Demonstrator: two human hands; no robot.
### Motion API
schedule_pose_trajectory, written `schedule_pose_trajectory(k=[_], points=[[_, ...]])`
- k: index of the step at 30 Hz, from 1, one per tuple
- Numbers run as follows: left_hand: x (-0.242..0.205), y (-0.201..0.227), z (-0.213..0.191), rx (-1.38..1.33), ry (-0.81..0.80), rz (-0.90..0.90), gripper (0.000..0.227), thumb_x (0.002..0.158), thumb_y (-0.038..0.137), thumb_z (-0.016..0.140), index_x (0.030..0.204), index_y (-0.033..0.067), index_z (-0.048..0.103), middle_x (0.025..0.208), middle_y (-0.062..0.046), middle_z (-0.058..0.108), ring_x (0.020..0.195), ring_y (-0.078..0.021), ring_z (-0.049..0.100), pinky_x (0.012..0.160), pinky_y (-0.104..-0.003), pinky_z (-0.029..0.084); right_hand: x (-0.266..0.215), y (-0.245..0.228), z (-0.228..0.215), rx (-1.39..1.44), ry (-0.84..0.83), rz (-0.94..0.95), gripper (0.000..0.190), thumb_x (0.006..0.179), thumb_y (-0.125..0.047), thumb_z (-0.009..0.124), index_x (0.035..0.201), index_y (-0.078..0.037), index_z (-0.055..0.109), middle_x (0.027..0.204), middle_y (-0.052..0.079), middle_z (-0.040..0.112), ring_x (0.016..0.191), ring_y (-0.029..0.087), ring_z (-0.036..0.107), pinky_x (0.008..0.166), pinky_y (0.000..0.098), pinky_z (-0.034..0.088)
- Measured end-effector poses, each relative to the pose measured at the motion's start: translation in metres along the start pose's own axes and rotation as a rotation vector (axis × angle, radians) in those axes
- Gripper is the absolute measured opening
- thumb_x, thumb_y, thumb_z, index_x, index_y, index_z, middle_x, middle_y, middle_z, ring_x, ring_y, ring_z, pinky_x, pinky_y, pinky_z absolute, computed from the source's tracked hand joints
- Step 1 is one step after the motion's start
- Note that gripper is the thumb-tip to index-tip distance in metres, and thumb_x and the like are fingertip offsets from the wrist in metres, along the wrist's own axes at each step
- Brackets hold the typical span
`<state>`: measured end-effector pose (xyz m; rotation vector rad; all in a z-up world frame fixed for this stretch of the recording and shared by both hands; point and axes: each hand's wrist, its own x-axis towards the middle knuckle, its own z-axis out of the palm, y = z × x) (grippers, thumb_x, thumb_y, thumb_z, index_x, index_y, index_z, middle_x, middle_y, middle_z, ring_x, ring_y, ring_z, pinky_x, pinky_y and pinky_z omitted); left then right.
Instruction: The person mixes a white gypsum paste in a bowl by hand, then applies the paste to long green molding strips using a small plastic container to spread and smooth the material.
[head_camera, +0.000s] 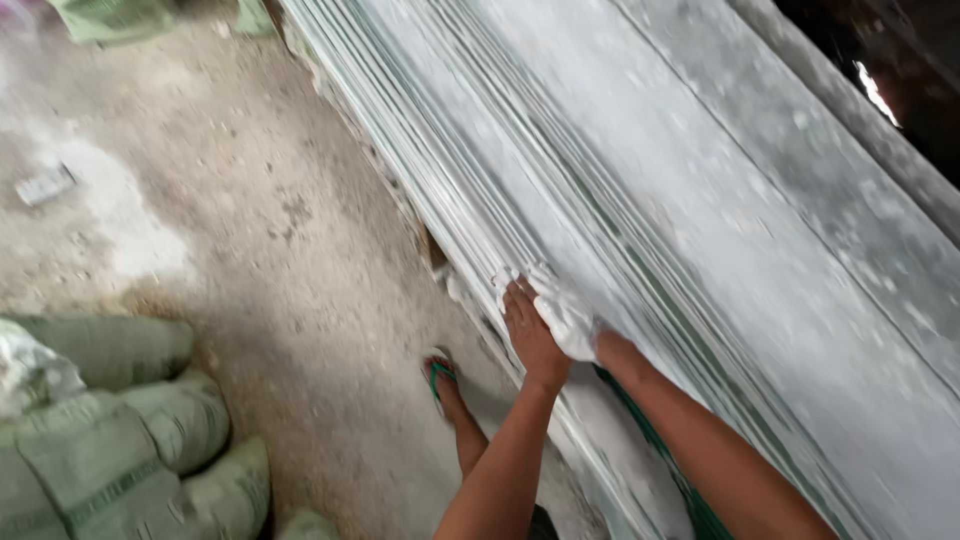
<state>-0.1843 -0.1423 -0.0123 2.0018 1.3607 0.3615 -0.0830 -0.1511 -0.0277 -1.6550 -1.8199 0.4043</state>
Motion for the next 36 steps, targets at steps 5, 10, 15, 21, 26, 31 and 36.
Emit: schedule_pose_trajectory(k=[5, 10, 15, 21, 26, 31, 36], points=[[-0.144, 0.038, 0.048, 0.061, 0.008, -0.003, 0.077, 0.102, 0.032, 0.043, 0.161, -0.0073, 0.011, 0.163, -0.033, 0.021, 0.148, -0.0485, 0.026, 0.119, -0.056, 0.026, -0.156, -0.030, -0.031, 0.081, -0.125, 0.102, 0.052, 0.109, -0.024, 0.034, 0.151, 0.003, 0.045, 0.160, 0.024, 0.040, 0.151, 0.035, 0.034, 0.128, 0.0461, 0.019], [-0.288, 0.072, 0.094, 0.082, 0.008, 0.024, 0.076, 0.102, 0.028, 0.044, 0.161, -0.0085, 0.013, 0.162, -0.036, 0.021, 0.146, -0.0502, 0.027, 0.117, -0.056, 0.027, -0.301, -0.065, -0.063, 0.068, -0.127, 0.115, 0.051, 0.108, -0.022, 0.034, 0.149, 0.003, 0.048, 0.157, 0.023, 0.044, 0.148, 0.035, 0.039, 0.127, 0.0454, 0.023], [-0.418, 0.102, 0.145, 0.118, 0.048, 0.047, 0.072, 0.101, 0.025, 0.043, 0.159, -0.0093, 0.017, 0.160, -0.035, 0.027, 0.144, -0.0499, 0.032, 0.114, -0.054, 0.032, -0.444, -0.089, -0.080, 0.033, -0.080, 0.081, 0.053, 0.108, -0.027, 0.034, 0.151, 0.002, 0.047, 0.159, 0.023, 0.043, 0.150, 0.035, 0.035, 0.125, 0.0443, 0.025], [-0.592, 0.143, 0.212, 0.180, 0.146, 0.085, 0.070, 0.099, 0.020, 0.043, 0.159, -0.0100, 0.022, 0.155, -0.036, 0.035, 0.140, -0.0492, 0.039, 0.110, -0.055, 0.037, -0.611, -0.188, -0.160, -0.043, -0.186, 0.330, 0.048, 0.108, -0.032, 0.040, 0.142, -0.003, 0.056, 0.144, 0.018, 0.058, 0.141, 0.031, 0.047, 0.126, 0.0412, 0.029], [-0.709, 0.177, 0.250, 0.200, 0.121, 0.019, 0.073, 0.096, 0.024, 0.048, 0.157, -0.0100, 0.026, 0.154, -0.034, 0.038, 0.142, -0.0465, 0.040, 0.109, -0.054, 0.041, -0.796, -0.215, -0.144, -0.186, 0.581, 0.080, 0.026, 0.098, -0.009, 0.069, 0.116, 0.009, 0.072, 0.115, 0.027, 0.069, 0.113, 0.032, 0.068, 0.095, 0.0356, 0.059], [-0.780, 0.183, 0.294, 0.111, 0.059, 0.008, 0.092, 0.090, 0.023, 0.062, 0.161, -0.0044, 0.010, 0.162, -0.031, 0.022, 0.150, -0.0473, 0.024, 0.118, -0.052, 0.027, -1.011, -0.247, -0.145, 0.333, 0.747, 0.044, 0.063, 0.097, -0.055, 0.063, 0.137, -0.008, 0.056, 0.136, 0.022, 0.059, 0.131, 0.035, 0.057, 0.114, 0.0488, 0.049], [-0.851, 0.171, 0.347, -0.030, 0.000, -0.017, 0.093, 0.094, 0.042, 0.048, 0.162, -0.0029, 0.003, 0.169, -0.028, 0.011, 0.157, -0.0430, 0.010, 0.125, -0.051, 0.011, -1.051, -0.244, -0.104, -0.034, 0.422, 1.012, 0.040, 0.093, -0.026, 0.060, 0.057, -0.010, 0.062, 0.055, 0.006, 0.065, 0.052, 0.019, 0.063, 0.063, 0.0387, 0.043]])
